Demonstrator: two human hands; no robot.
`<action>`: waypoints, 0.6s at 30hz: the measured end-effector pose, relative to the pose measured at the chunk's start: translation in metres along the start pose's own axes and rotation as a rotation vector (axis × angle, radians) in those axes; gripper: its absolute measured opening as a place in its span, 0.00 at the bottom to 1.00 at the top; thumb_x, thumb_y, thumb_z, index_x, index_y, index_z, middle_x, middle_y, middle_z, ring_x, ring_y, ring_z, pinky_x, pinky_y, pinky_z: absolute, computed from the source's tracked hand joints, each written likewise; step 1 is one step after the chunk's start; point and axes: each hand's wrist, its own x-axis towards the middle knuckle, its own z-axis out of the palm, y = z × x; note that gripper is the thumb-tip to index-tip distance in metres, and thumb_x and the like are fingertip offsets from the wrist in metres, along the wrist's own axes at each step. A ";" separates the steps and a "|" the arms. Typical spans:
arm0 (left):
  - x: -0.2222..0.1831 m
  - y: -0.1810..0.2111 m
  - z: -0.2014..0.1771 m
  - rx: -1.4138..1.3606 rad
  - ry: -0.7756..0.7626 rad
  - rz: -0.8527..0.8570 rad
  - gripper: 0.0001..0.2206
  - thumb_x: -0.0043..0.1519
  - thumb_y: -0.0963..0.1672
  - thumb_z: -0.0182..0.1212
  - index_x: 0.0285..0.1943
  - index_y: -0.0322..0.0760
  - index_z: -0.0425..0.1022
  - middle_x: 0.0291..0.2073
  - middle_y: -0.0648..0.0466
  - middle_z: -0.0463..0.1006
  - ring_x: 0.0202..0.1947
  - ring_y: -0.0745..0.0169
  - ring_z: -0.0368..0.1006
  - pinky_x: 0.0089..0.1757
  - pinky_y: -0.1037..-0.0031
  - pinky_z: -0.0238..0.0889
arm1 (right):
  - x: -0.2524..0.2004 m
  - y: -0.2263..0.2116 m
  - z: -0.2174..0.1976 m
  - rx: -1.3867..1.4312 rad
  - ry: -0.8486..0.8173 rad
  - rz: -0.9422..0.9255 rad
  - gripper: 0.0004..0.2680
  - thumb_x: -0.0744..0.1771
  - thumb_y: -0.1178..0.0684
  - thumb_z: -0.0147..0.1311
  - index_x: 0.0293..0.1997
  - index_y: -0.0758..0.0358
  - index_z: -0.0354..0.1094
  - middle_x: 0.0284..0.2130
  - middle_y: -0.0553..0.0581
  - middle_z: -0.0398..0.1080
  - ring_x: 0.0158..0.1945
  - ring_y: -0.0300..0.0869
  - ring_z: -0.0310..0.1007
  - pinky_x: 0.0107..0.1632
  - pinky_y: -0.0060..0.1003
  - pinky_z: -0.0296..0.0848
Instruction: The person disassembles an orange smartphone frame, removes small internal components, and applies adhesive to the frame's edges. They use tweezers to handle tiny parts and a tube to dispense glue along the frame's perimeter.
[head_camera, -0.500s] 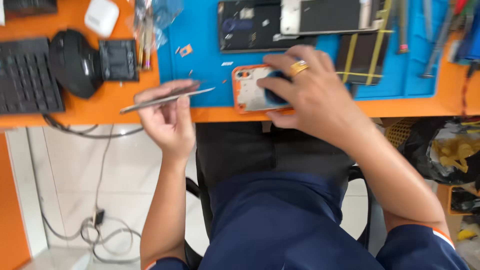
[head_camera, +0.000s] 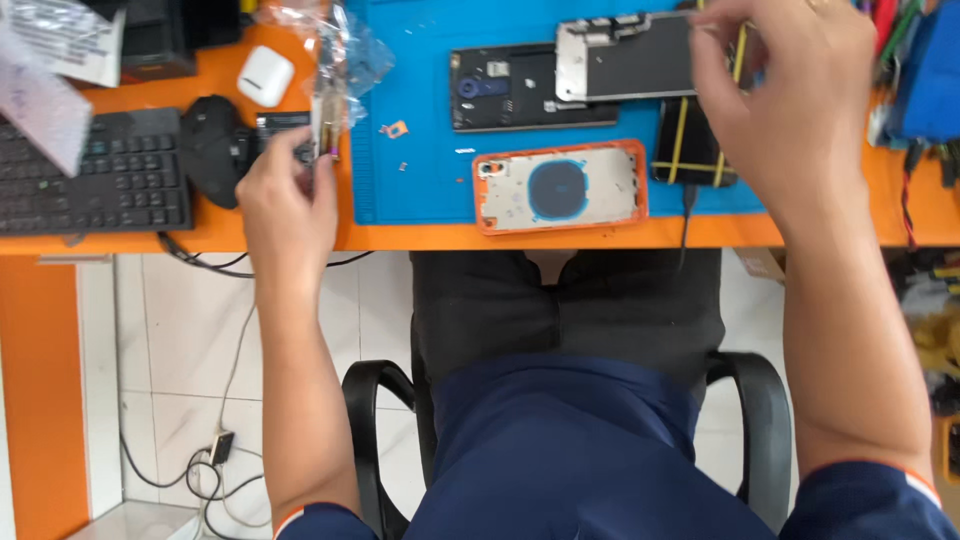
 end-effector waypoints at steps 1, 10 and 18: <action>0.005 -0.001 0.000 0.047 0.001 -0.015 0.07 0.72 0.39 0.65 0.57 0.29 0.78 0.28 0.50 0.74 0.31 0.50 0.71 0.36 0.54 0.65 | -0.004 0.000 -0.002 0.067 0.023 0.040 0.05 0.80 0.68 0.65 0.54 0.66 0.75 0.37 0.54 0.70 0.38 0.48 0.67 0.47 0.47 0.63; 0.026 -0.005 -0.017 0.180 0.222 0.069 0.02 0.72 0.39 0.62 0.50 0.37 0.75 0.43 0.47 0.74 0.44 0.41 0.73 0.36 0.54 0.67 | -0.104 0.072 0.048 0.108 0.249 0.086 0.08 0.86 0.70 0.55 0.53 0.83 0.68 0.42 0.74 0.63 0.43 0.57 0.60 0.49 0.52 0.62; 0.059 -0.059 -0.035 0.278 0.350 0.041 0.18 0.78 0.44 0.60 0.31 0.38 0.70 0.18 0.59 0.78 0.19 0.56 0.73 0.29 0.60 0.63 | -0.151 0.132 0.085 0.241 0.428 0.114 0.18 0.84 0.62 0.34 0.36 0.80 0.57 0.31 0.73 0.56 0.35 0.60 0.54 0.43 0.57 0.54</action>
